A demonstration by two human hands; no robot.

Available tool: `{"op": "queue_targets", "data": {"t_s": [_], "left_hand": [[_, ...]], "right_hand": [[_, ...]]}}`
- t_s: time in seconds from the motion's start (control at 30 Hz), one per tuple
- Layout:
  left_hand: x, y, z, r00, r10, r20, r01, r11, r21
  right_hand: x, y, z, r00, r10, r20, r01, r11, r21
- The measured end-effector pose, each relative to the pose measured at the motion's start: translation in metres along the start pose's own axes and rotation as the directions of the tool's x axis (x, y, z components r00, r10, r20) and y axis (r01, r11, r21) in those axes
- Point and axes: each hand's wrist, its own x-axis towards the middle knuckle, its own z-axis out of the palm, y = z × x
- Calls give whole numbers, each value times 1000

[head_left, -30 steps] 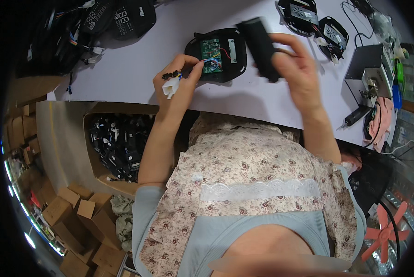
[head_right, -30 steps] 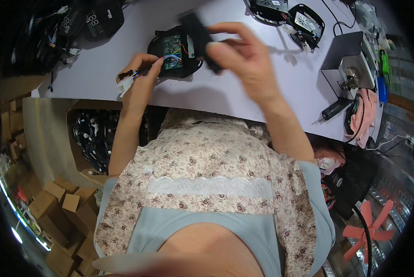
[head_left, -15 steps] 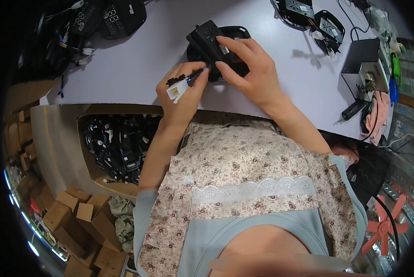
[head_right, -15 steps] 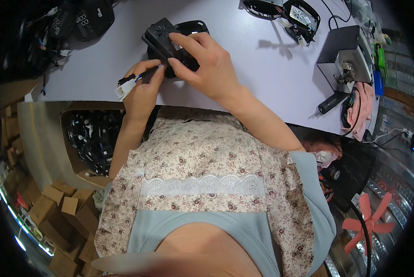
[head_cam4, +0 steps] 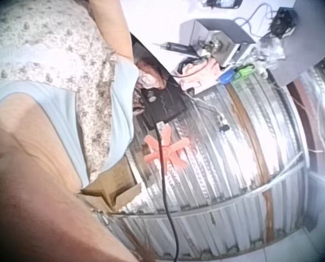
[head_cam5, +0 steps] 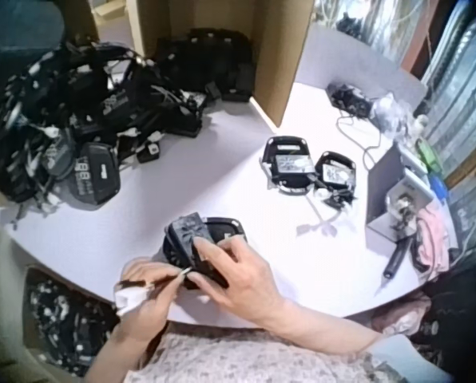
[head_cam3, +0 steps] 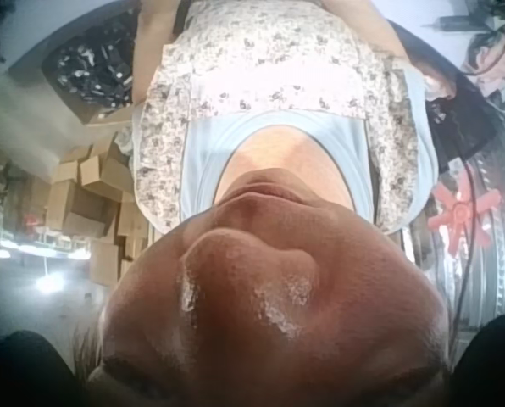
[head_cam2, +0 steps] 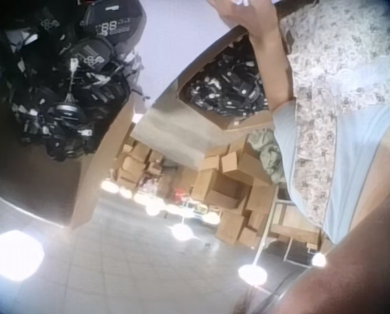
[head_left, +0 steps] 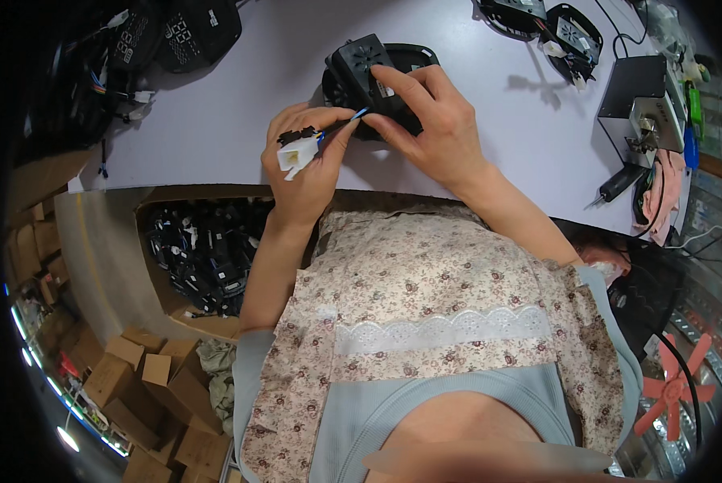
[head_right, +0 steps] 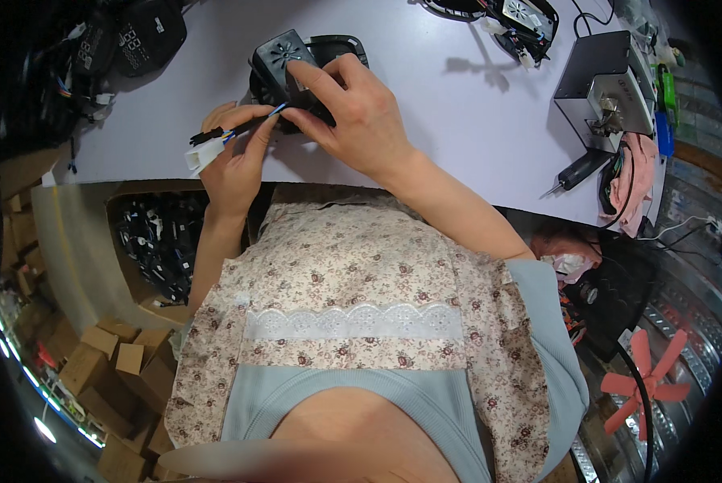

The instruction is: The person assembles an electronic component by hand, joining a housing case and a back plate.

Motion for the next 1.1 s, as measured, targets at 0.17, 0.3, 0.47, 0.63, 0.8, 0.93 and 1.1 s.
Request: {"op": "queue_targets", "data": {"t_s": [0.17,0.3,0.47,0.63,0.8,0.93,1.1], "left_hand": [[3,6,1,995,-97,13,98,994,-44],[6,17,0,961,-274,29,275,961,-16],[21,0,-4,976,217,10,-217,976,32],[17,10,4,995,-100,-2,99,992,-80],[23,15,-1,985,-146,92,157,979,-128],[20,13,-8,982,-91,164,118,979,-165],[12,-11,1,976,-212,-58,206,974,-97]], "right_hand": [[-3,3,2,1000,15,-28,-14,999,45],[-2,4,2,1000,-17,5,17,1000,-22],[0,3,-2,998,41,57,-44,997,62],[1,1,-3,994,73,85,-77,996,46],[0,5,-5,998,54,43,-58,995,85],[1,5,-6,996,47,74,-53,994,94],[-3,-1,-3,993,79,88,-92,984,155]]}}
